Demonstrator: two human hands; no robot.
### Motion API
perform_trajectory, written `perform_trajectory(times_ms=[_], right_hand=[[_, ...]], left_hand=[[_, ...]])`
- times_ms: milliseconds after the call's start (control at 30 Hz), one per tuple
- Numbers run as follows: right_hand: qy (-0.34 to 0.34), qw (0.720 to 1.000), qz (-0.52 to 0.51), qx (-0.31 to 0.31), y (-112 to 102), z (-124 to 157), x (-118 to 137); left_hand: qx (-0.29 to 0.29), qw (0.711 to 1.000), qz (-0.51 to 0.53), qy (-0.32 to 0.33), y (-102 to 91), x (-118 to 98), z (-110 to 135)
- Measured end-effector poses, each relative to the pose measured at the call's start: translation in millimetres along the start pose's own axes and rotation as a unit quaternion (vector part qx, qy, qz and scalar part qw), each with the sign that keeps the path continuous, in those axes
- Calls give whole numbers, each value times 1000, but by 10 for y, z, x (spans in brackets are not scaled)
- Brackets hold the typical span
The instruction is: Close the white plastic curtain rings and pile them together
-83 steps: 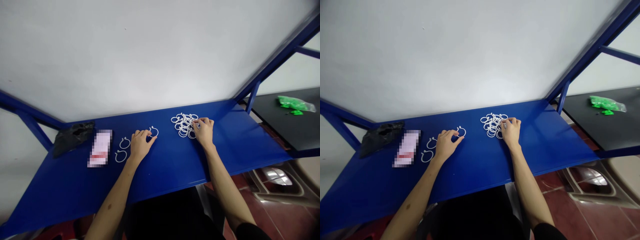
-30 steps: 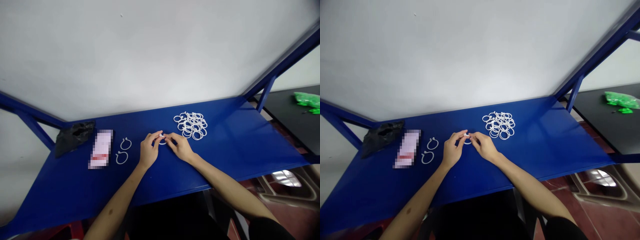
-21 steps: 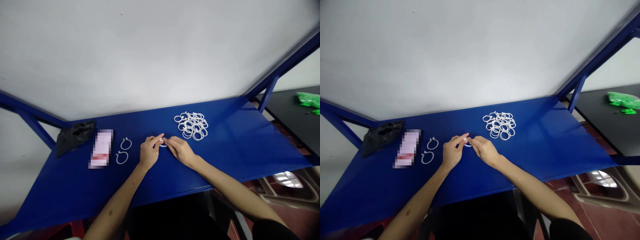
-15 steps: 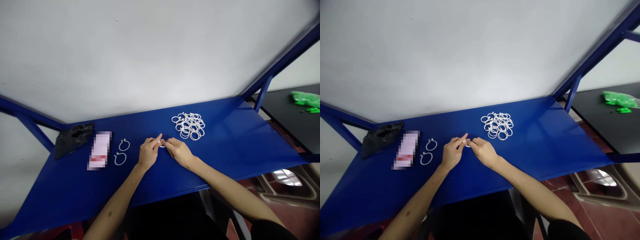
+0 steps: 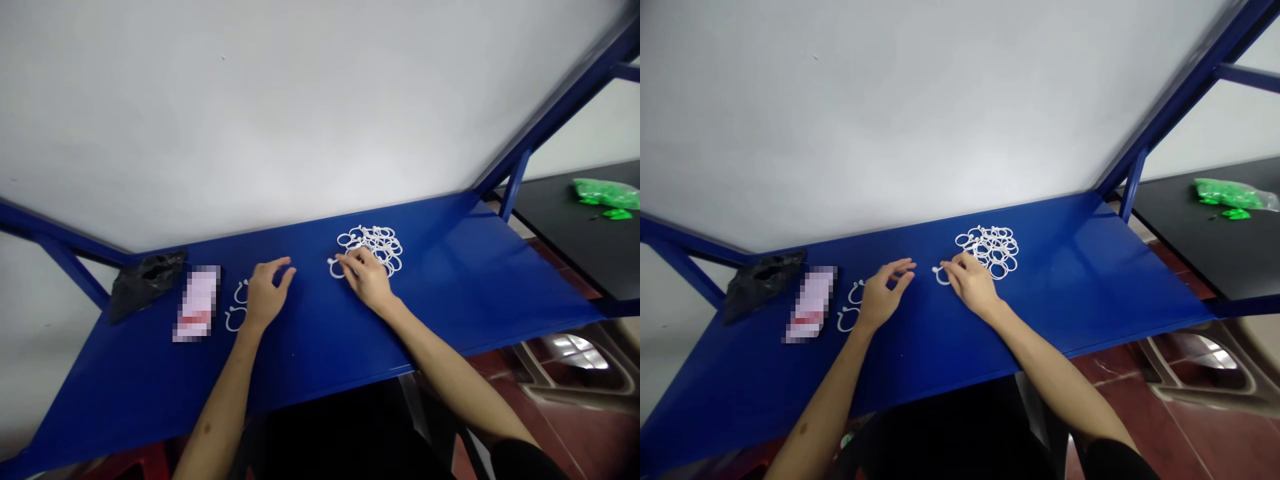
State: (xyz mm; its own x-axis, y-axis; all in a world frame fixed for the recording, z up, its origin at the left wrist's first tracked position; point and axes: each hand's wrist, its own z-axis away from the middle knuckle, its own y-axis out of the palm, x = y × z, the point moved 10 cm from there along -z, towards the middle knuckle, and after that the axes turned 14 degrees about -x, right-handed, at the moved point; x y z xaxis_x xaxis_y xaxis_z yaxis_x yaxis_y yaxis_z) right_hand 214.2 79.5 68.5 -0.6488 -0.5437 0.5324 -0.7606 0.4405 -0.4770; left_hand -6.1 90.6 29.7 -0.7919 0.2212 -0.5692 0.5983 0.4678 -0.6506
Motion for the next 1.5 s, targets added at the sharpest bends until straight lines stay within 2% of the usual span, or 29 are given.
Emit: perform_trajectory(times_ms=[100,133,200,300,400,500,600,667,733,800,900,1000,1133,1200,1300,1400,1500], right_hand=[[40,993,86,-71,-276,-198,-347],[49,989,114,-79,-325,-259,-478],[62,982,165,-69,-346,-376,-736],[61,977,202,-16,-211,-530,-1034],[45,975,213,50,-6,-627,-1151],[17,972,223,75,78,-662,-1097],[1,975,219,31,-34,-656,-972],[5,980,200,4,-110,-613,-907],[16,985,171,1,-112,-537,-855],[23,991,132,15,-34,-428,-773],[4,996,65,63,213,-192,-507],[-39,991,-2,128,492,99,-111],[-60,983,-36,169,650,352,260],[-38,984,-40,170,645,385,302],[10,984,-68,165,610,379,266],[51,985,-106,129,535,327,191],[100,982,-138,86,464,281,106]], left_hand=[[-49,979,-191,-44,-269,405,-101],[-57,966,-246,-58,-350,514,-115],[-37,943,-321,-76,-418,672,-117],[6,936,-341,-83,-397,754,-103],[-1,954,-292,-72,-378,704,-136],[19,977,-201,-73,-294,687,-168],[43,990,-101,-91,-226,708,-180],[41,994,-72,-77,-227,686,-192],[38,993,-105,-47,-249,664,-191],[37,982,-180,-30,-275,682,-171],[32,965,-261,-23,-304,698,-136],[15,970,-240,-12,-284,592,-134],[-8,993,-120,-11,-209,306,-153],[-12,1000,-19,-12,-162,113,-141],[26,993,116,-22,-40,-136,-68],[49,978,194,-65,59,-207,15],[45,954,261,-142,140,-130,77]])
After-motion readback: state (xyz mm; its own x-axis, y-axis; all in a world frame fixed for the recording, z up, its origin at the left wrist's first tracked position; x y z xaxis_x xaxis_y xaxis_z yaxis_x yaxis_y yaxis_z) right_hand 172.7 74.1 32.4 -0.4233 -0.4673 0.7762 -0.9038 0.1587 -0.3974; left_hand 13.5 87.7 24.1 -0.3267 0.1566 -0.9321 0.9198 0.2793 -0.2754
